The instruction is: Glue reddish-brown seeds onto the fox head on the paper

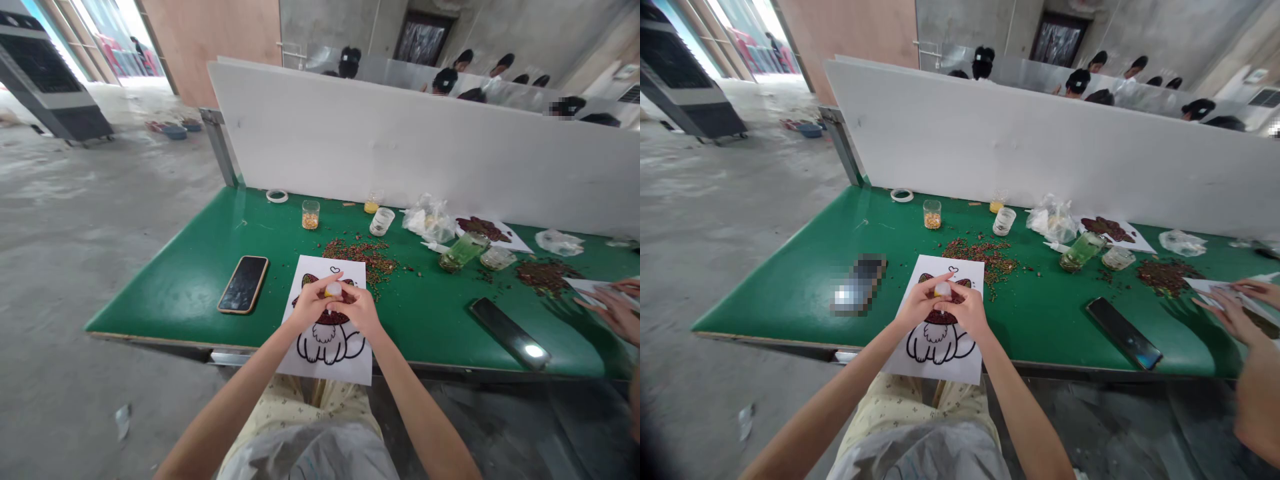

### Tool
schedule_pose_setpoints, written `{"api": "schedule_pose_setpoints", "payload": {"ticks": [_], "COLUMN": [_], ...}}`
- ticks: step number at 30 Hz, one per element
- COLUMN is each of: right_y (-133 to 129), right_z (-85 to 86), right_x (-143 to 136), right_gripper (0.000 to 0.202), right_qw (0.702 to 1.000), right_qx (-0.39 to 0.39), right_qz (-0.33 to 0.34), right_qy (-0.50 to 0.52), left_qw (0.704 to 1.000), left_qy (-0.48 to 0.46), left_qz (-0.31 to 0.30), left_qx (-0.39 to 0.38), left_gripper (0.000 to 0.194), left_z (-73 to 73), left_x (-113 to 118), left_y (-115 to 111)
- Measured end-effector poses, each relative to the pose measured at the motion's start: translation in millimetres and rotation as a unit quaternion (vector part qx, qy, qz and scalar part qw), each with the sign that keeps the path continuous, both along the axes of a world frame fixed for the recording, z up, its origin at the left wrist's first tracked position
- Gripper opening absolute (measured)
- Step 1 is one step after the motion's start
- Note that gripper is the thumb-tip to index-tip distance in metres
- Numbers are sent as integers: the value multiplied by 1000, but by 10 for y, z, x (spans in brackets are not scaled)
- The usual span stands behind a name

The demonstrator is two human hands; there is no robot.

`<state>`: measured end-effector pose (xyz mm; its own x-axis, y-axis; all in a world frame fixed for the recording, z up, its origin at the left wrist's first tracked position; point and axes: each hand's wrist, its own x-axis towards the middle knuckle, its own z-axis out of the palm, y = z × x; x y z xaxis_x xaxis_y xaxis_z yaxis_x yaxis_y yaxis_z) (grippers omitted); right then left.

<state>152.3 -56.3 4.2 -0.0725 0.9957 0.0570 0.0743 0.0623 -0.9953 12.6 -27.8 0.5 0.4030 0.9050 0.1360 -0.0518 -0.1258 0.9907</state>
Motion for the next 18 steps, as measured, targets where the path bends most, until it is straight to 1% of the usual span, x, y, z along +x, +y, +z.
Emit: {"api": "schedule_pose_setpoints", "payload": {"ticks": [6, 12, 18], "right_y": [5, -10, -9], "right_z": [0, 21, 6], "right_x": [11, 14, 22], "right_gripper": [44, 45, 46], "right_qw": [1000, 1000, 1000], "right_qx": [-6, -4, -13], "right_qz": [0, -2, 2], "right_qy": [-2, 2, 4], "left_qw": [1000, 1000, 1000], "left_qy": [2, -6, -15], "left_qz": [0, -5, -4], "left_qx": [1, -7, -13], "left_gripper": [52, 54, 53], "left_z": [-38, -37, -30], "left_x": [9, 15, 20], "left_y": [11, 5, 5]}}
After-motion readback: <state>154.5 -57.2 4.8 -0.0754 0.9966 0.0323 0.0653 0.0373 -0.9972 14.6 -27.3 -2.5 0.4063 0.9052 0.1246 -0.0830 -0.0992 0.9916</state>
